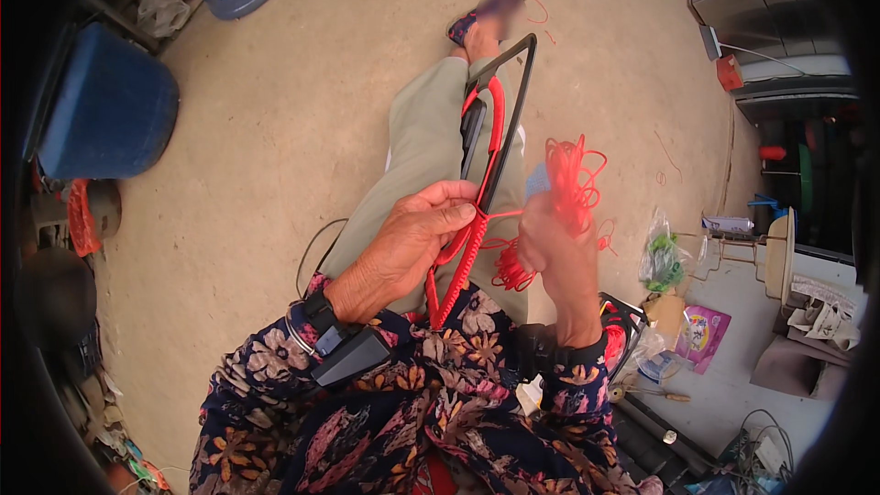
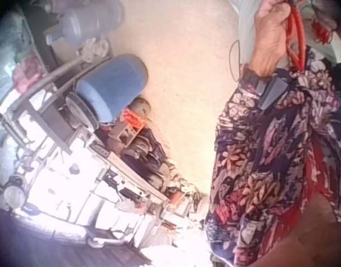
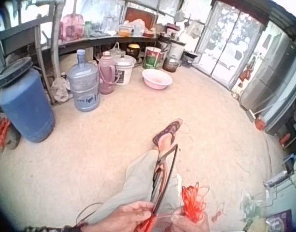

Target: Wrapping a red plastic string around a black and red frame.

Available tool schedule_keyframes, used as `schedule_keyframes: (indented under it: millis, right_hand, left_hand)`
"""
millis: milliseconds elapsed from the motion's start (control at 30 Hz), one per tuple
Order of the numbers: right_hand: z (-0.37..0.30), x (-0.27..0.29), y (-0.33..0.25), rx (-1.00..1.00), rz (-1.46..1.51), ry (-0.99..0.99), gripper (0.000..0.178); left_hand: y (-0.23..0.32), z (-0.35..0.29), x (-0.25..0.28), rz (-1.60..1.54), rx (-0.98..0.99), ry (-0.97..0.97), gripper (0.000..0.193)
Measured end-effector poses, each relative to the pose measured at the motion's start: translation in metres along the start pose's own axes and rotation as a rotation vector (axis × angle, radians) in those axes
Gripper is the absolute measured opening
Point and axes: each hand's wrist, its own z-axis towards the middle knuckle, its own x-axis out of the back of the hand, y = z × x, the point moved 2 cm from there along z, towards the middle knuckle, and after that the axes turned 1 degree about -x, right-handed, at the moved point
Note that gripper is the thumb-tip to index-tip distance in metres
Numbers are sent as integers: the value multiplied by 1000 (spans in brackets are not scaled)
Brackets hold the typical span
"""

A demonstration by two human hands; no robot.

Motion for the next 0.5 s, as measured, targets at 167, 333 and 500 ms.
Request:
schedule_keyframes:
  millis: [167,333,500]
  right_hand:
    - [-5,5,11,-28,-1,10,14]
    - [-5,6,20,-97,25,-2,16]
    - [-4,6,25,-108,69,-17,16]
  left_hand:
    - [0,0,0,27,3,-4,33]
    - [-1,0,-1,17,2,-20,34]
    - [1,-1,-3,39,3,14,36]
